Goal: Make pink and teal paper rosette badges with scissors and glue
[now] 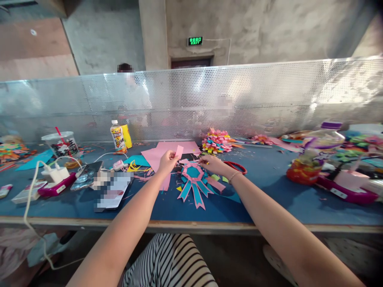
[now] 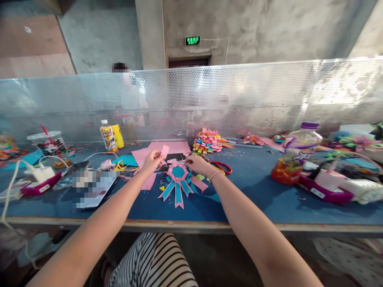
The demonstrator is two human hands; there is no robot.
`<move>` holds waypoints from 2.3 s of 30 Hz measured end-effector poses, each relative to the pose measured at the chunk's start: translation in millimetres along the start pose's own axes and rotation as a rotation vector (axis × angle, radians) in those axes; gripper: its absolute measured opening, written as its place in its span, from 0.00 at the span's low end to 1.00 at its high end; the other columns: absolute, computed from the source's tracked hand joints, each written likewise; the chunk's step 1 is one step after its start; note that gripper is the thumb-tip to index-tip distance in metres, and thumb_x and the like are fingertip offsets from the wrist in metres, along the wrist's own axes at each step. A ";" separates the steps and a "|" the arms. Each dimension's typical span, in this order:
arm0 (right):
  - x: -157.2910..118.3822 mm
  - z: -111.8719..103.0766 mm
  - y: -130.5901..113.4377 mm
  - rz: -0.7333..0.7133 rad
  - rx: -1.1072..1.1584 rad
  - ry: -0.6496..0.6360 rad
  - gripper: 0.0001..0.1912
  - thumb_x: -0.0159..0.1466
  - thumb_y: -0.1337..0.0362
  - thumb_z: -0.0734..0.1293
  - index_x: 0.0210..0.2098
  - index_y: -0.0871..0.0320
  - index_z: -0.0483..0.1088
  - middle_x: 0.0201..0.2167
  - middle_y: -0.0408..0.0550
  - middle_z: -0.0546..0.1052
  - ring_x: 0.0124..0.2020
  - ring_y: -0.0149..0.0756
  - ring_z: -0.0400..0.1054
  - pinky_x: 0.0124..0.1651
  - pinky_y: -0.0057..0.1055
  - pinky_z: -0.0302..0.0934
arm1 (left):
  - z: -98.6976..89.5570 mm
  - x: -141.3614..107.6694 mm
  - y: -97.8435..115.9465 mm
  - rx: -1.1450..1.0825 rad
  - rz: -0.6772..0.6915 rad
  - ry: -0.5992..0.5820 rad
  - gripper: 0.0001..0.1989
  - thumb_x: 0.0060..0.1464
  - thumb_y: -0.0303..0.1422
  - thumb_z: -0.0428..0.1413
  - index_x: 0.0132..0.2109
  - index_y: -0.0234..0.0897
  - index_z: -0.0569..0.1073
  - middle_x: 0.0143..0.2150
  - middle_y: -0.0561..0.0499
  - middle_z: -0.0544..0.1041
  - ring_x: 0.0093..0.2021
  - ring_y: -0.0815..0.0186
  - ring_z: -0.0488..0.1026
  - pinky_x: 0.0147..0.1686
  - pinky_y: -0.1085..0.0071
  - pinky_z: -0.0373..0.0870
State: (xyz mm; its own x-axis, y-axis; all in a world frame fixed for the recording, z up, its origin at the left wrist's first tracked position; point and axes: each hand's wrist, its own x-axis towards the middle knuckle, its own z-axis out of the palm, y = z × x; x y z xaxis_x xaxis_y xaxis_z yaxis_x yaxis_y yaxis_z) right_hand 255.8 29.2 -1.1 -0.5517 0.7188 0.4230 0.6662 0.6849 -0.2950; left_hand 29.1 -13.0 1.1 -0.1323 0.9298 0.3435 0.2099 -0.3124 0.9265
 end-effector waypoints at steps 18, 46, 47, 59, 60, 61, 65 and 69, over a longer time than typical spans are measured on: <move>-2.3 -5.9 -17.0 -0.002 0.009 -0.061 0.10 0.55 0.72 0.59 0.32 0.60 0.72 0.31 0.47 0.74 0.32 0.31 0.67 0.34 0.24 0.60 | 1.0 -3.2 2.1 0.039 0.004 -0.021 0.06 0.47 0.30 0.54 0.34 0.36 0.64 0.28 0.53 0.71 0.20 0.74 0.66 0.18 0.79 0.62; 5.2 9.8 -30.3 0.077 0.493 0.149 0.14 0.57 0.56 0.63 0.34 0.60 0.71 0.33 0.48 0.74 0.35 0.34 0.68 0.40 0.31 0.61 | 7.4 -9.0 -0.1 -0.002 0.077 -0.240 0.08 0.47 0.32 0.55 0.34 0.36 0.64 0.28 0.53 0.71 0.21 0.72 0.68 0.20 0.76 0.65; 5.9 12.4 -33.3 0.084 0.540 0.147 0.15 0.56 0.55 0.64 0.34 0.61 0.70 0.32 0.48 0.74 0.34 0.34 0.68 0.39 0.31 0.61 | 8.7 -10.5 0.1 -0.009 0.101 -0.261 0.08 0.47 0.33 0.56 0.33 0.36 0.64 0.28 0.53 0.71 0.22 0.72 0.68 0.21 0.76 0.65; 9.0 23.0 -51.0 0.230 0.851 0.244 0.19 0.47 0.49 0.69 0.22 0.60 0.64 0.18 0.39 0.65 0.22 0.27 0.59 0.25 0.26 0.54 | 13.6 -13.5 0.5 0.098 0.268 -0.283 0.09 0.44 0.32 0.57 0.33 0.36 0.65 0.28 0.54 0.71 0.28 0.71 0.68 0.30 0.75 0.63; 9.6 23.4 -49.2 0.236 0.861 0.249 0.19 0.48 0.50 0.69 0.22 0.59 0.65 0.18 0.40 0.66 0.22 0.28 0.60 0.26 0.26 0.55 | 12.3 -12.7 0.5 0.120 0.266 -0.269 0.09 0.44 0.32 0.57 0.33 0.36 0.65 0.29 0.54 0.71 0.28 0.71 0.68 0.30 0.74 0.63; 10.2 23.6 -47.3 0.239 0.872 0.252 0.18 0.48 0.50 0.69 0.23 0.59 0.65 0.19 0.40 0.67 0.24 0.29 0.61 0.27 0.26 0.56 | 10.6 -11.4 -0.1 0.158 0.263 -0.240 0.09 0.44 0.32 0.57 0.33 0.37 0.65 0.29 0.53 0.72 0.28 0.70 0.68 0.30 0.74 0.63; 11.4 21.7 -38.7 0.231 0.933 0.278 0.15 0.49 0.54 0.68 0.25 0.59 0.66 0.22 0.41 0.69 0.28 0.30 0.64 0.33 0.28 0.60 | 3.2 -2.8 -10.5 0.386 0.199 -0.048 0.07 0.43 0.30 0.57 0.32 0.37 0.67 0.30 0.52 0.73 0.30 0.68 0.69 0.33 0.72 0.63; 9.3 17.1 -32.5 0.320 0.962 0.286 0.11 0.49 0.58 0.67 0.24 0.60 0.66 0.23 0.42 0.69 0.27 0.29 0.64 0.33 0.26 0.60 | 2.6 2.2 -24.9 0.396 0.044 -0.101 0.12 0.40 0.37 0.60 0.30 0.37 0.67 0.28 0.52 0.72 0.31 0.66 0.69 0.32 0.72 0.63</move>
State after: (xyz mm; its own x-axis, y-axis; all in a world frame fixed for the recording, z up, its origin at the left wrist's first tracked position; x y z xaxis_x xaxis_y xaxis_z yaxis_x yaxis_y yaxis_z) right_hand 220.5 15.7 -2.3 -0.1978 0.9139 0.3544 0.0120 0.3638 -0.9314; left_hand 26.0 -2.6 -21.6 -0.0229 0.9377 0.3467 0.5727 -0.2719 0.7733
